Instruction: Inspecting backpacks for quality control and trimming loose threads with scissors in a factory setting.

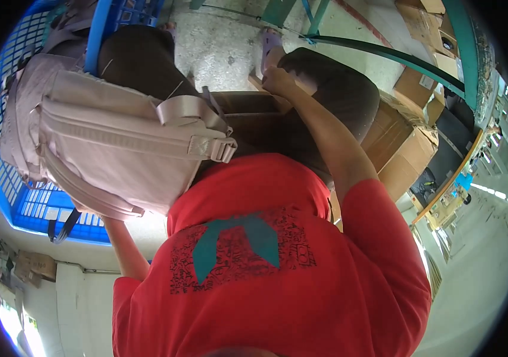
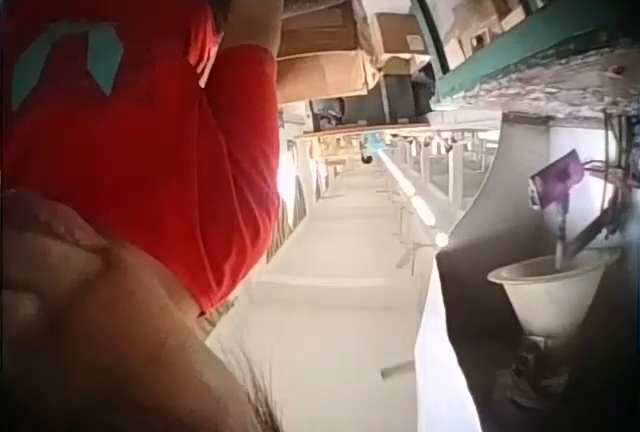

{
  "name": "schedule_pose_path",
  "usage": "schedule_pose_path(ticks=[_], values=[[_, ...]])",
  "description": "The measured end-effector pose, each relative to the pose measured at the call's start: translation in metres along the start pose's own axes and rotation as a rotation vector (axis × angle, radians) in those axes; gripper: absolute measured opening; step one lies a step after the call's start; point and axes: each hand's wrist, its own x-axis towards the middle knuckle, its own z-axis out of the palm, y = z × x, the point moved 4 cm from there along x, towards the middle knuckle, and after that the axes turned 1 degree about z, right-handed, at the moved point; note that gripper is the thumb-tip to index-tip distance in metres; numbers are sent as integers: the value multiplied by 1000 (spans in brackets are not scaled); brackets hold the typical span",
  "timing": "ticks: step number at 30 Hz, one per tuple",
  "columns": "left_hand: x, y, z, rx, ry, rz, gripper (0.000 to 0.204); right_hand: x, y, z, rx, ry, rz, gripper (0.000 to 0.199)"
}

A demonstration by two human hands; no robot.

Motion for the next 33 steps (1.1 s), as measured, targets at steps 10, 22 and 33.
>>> schedule_pose_path(ticks=[10,22,33], values=[[0,16,8,-6,-100,-206,30,-2,-51,64,-393,-306,-638,17],[14,44,-13,65,490,45,29,-29,-118,91,-309,-494,-1485,22],[16,63,-19,-79,458,-25,28,7,-94,114,-653,-344,-1415,21]])
